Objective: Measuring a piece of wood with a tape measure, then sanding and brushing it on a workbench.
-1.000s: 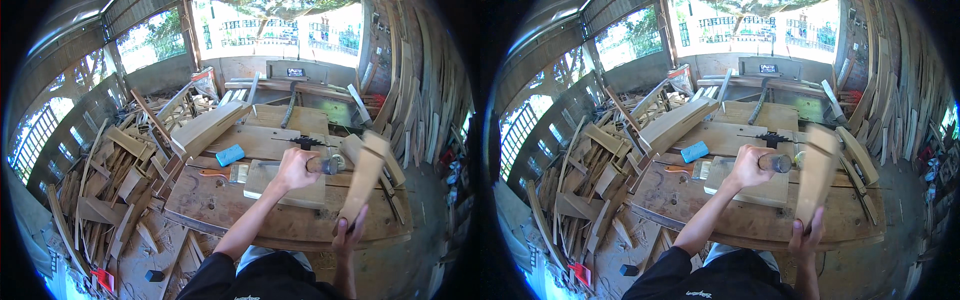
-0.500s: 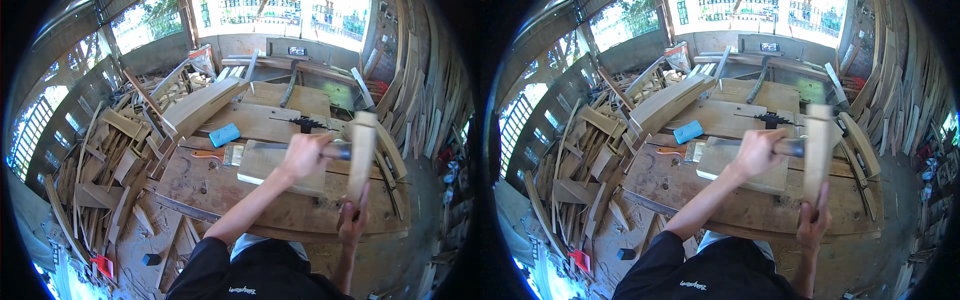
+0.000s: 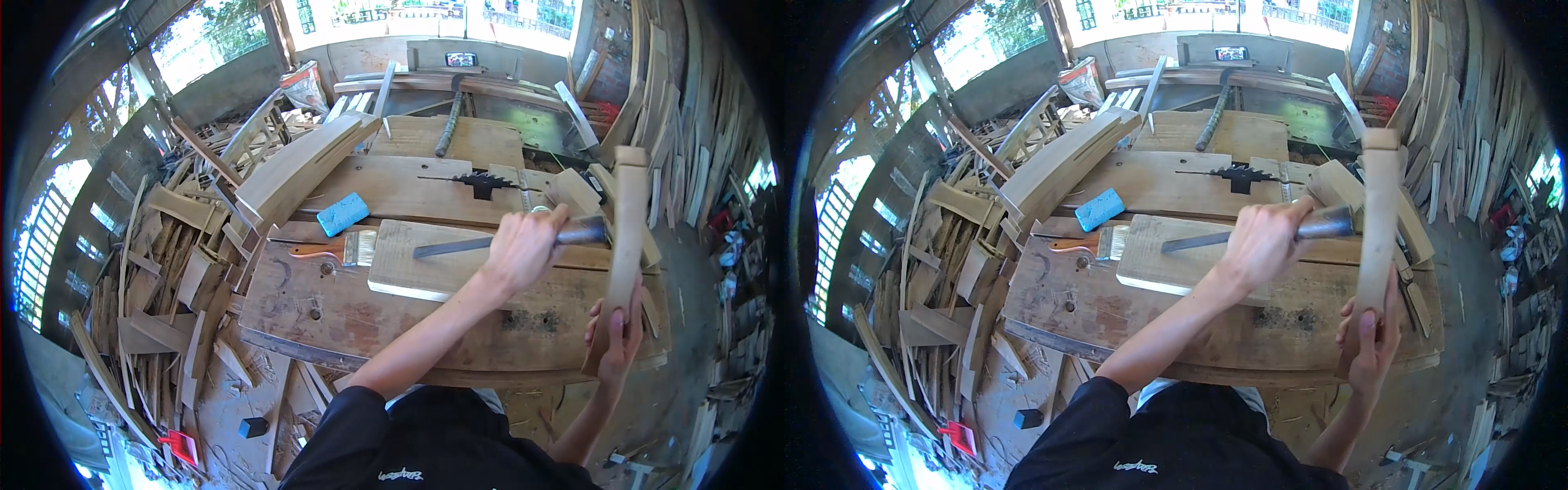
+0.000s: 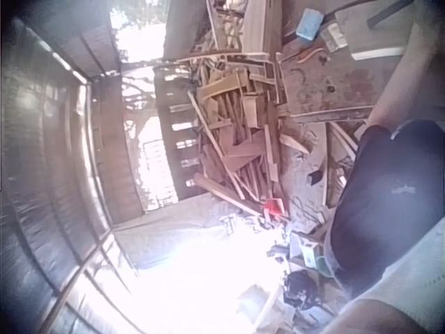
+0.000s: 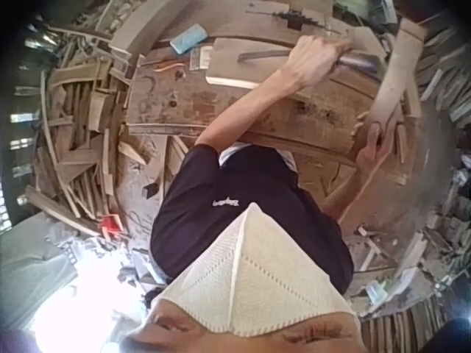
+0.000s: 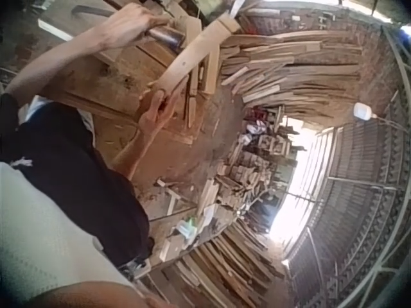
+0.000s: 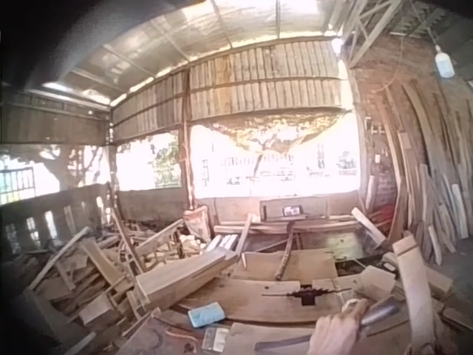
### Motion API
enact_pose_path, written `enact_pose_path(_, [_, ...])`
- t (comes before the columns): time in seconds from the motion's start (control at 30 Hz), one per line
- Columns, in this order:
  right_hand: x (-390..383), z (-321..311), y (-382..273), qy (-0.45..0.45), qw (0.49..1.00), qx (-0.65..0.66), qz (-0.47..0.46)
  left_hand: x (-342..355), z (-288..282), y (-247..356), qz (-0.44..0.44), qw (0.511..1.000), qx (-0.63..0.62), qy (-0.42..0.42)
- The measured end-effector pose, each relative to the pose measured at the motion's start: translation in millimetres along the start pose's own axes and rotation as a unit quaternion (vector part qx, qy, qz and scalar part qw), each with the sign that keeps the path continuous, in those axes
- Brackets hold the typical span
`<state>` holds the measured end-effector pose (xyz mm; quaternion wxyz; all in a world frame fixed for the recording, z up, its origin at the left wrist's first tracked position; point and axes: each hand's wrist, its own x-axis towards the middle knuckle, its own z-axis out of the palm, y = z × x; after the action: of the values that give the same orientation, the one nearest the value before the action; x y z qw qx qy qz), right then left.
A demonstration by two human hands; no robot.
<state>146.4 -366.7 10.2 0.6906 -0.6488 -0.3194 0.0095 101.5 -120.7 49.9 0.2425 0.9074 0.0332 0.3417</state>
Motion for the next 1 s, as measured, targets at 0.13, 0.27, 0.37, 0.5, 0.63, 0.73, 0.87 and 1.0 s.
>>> enact_pose_path(0.13, [3, 24, -11, 0.144, 0.97, 0.192, 0.028, 2, -3, -4, 0.009, 0.999, 0.007, 0.03])
enact_pose_path(0.27, [5, 18, -19, -0.064, 0.997, 0.006, 0.03, 3, -16, -14, -0.006, 0.999, 0.001, 0.036])
enact_pose_path(0.37, [3, 40, -21, 0.073, 0.991, 0.115, 0.002, 1, -19, -14, 0.001, 0.998, 0.013, 0.063])
enact_pose_path(0.5, [2, 21, -10, -0.043, 0.998, -0.046, 0.0, -4, -27, -17, -0.013, 0.997, 0.003, 0.08])
enact_pose_path(0.63, [6, 42, -21, -0.004, 0.998, 0.051, -0.024, -2, -32, -21, -0.009, 0.996, 0.027, 0.083])
enact_pose_path(0.73, [7, 34, -27, -0.039, 0.999, 0.015, -0.017, -2, -35, -23, -0.016, 0.995, 0.011, 0.1])
enact_pose_path(0.87, [9, 34, -15, -0.06, 0.998, -0.003, -0.031, -1, -43, -31, -0.009, 0.994, 0.034, 0.101])
enact_pose_path(1.0, [3, 42, -12, 0.016, 0.999, 0.047, -0.022, -5, -36, -22, -0.019, 0.996, 0.02, 0.083])
